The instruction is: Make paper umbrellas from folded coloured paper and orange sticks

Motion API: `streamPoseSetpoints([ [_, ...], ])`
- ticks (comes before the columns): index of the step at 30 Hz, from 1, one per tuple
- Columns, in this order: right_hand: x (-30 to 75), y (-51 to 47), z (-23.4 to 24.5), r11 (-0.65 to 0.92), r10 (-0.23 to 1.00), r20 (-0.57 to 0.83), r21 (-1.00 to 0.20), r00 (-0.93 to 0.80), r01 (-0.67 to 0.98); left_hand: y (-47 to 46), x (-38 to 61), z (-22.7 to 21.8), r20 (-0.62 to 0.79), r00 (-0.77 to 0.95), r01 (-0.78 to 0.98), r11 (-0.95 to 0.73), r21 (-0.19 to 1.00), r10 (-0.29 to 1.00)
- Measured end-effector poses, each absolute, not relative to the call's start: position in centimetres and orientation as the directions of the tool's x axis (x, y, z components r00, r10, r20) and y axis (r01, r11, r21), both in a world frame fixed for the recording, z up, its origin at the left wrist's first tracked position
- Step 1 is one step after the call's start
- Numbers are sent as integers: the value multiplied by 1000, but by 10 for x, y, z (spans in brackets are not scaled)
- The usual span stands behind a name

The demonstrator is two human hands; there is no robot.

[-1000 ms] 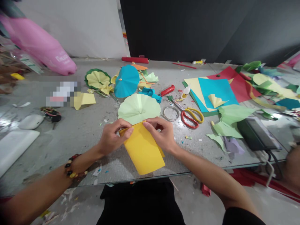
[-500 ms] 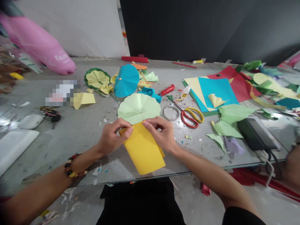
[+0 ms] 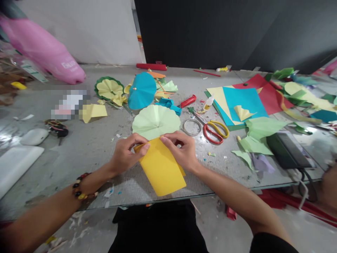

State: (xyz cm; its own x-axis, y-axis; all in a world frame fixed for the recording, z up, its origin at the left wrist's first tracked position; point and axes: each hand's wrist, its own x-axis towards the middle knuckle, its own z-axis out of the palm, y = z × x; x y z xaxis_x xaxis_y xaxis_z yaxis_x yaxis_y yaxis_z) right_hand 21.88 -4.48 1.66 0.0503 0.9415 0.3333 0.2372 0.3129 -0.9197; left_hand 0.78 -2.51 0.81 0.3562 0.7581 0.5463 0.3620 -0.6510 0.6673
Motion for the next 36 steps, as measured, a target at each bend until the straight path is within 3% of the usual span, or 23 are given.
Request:
streamPoseSetpoints([
  [18,219,-45,18,316,941,335,-918,44,239,-26,7,10,555,358,357,-659,662,751],
  [24,219,-45,19,396,907,417,-890,52,227,-26,11,10,462,254,207,-515,832,850],
  [28,221,-41,17,357,922,373,-922,104,150,-19,12,12,355,191,75,-374,924,915],
  [32,224,-37,12,313,936,317,-948,153,50,-11,10,11,337,149,49,-348,936,930],
  [36,226,-35,14,317,938,316,-948,140,17,-9,7,10,415,240,12,-430,903,878],
])
